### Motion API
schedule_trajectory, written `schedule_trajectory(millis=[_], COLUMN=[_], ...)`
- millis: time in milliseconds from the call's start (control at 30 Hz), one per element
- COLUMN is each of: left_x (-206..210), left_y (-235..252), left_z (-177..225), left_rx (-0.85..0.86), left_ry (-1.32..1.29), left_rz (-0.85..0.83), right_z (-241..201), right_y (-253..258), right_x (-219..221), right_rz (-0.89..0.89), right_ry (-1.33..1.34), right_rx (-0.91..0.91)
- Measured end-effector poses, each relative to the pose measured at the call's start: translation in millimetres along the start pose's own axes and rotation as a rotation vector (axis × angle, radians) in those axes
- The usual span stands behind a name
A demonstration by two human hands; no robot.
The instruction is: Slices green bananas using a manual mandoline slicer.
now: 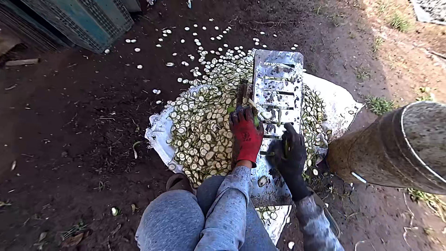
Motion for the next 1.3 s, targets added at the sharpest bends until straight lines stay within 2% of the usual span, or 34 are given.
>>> schedule_trajectory(millis=[33, 100, 167, 300, 367, 433, 467, 533, 600, 667, 833, 1100, 1167, 1300], left_x=[-1, -2, -1, 0, -1, -3, -3, -2, 0, 1, -2, 0, 0, 0], left_y=[1, 3, 1, 11, 8, 5, 4, 3, 3, 5, 4, 5, 8, 13], left_z=[1, 3, 2, -1, -4, -6, -5, -4, -5, -3, -3, -2, 0, -2], left_rx=[-0.014, -0.033, -0.037, -0.052, -0.023, 0.002, 0.004, -0.003, -0.020, -0.039, -0.055, -0.058, -0.077, -0.102], left_ry=[-0.001, -0.012, -0.013, 0.004, -0.005, -0.026, -0.040, -0.044, -0.045, -0.053, -0.083, -0.029, -0.028, -0.028], left_rz=[0.008, -0.008, -0.033, 0.051, 0.023, 0.006, -0.006, -0.001, 0.012, 0.025, -0.016, -0.011, -0.012, 0.013], right_z=[-3, -5, 1, 12, 15, 13, 11, 3, 4, 3, 3, -18, -8, 13], right_y=[-26, -26, 27, 178, 218, 204, 177, 89, 6, -27, -10, -52, -17, 134], right_x=[-1, 1, 12, 34, 37, 33, 26, 13, 9, 8, 12, 1, 7, 30], right_rz=[0.040, 0.072, 0.015, -0.064, -0.067, -0.070, -0.079, -0.119, -0.066, -0.029, -0.096, -0.015, 0.022, -0.112], right_ry=[-0.017, -0.037, -0.050, -0.127, -0.070, 0.057, 0.097, 0.120, 0.105, 0.055, 0.013, -0.188, -0.173, -0.189], right_rx=[-0.016, -0.057, -0.063, -0.068, -0.075, -0.079, -0.074, -0.073, -0.089, -0.114, -0.198, -0.253, -0.296, -0.285])
Point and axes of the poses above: each hand's wrist, its own y-axis towards the middle knuckle, its own x-axis out of the palm, z = x × y, the point moved 6 cm from there along y, towards the middle knuckle, and after that the axes turned 10 degrees about -z, right-handed, at the moved point
